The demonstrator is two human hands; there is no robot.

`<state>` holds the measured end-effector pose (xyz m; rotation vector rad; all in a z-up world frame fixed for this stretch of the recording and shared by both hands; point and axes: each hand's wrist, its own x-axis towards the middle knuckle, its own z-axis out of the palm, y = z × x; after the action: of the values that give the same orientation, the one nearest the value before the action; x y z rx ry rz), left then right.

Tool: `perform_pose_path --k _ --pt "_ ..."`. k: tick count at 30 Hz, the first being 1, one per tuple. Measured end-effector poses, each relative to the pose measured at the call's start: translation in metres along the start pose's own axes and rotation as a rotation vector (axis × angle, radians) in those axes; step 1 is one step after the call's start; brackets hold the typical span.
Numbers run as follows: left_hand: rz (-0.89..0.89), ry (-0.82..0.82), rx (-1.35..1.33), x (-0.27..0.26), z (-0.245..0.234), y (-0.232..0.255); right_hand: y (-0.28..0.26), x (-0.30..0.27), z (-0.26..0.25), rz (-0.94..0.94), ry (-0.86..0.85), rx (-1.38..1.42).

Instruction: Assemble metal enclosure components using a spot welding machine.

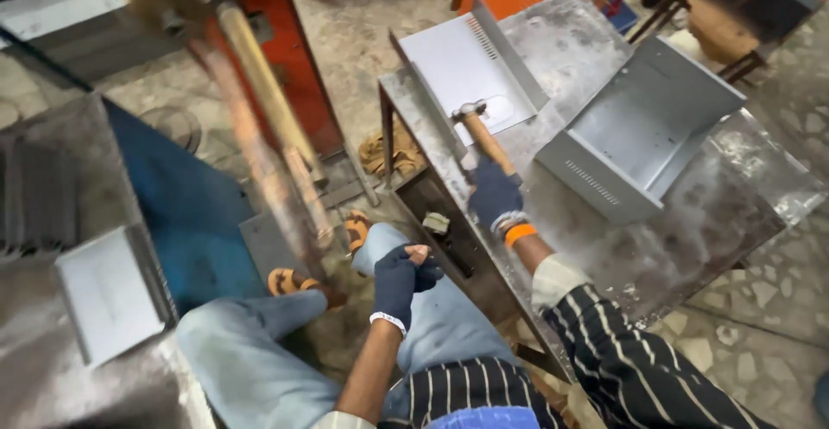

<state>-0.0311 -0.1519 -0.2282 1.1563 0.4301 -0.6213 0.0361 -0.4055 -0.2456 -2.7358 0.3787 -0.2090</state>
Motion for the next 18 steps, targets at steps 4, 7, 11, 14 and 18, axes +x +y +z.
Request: perform_pose_path --k 4,7,11,14,18 --pt "0.020 0.082 -0.096 -0.010 -0.061 0.011 0.019 0.032 -0.014 0.018 -0.229 0.209" --pt "0.125 0.121 -0.201 -0.013 -0.107 0.020 -0.012 0.025 -0.048 0.241 -0.333 0.737" --pt "0.417 0.250 -0.266 -0.050 -0.115 0.066 -0.098 -0.050 -0.112 0.273 -0.175 0.921" --pt "0.645 0.243 -0.286 -0.074 -0.092 0.118 -0.163 -0.119 -0.161 0.220 -0.158 0.893" --pt "0.759 0.082 -0.327 -0.074 -0.045 0.185 -0.201 -0.174 -0.190 0.153 -0.270 1.113"
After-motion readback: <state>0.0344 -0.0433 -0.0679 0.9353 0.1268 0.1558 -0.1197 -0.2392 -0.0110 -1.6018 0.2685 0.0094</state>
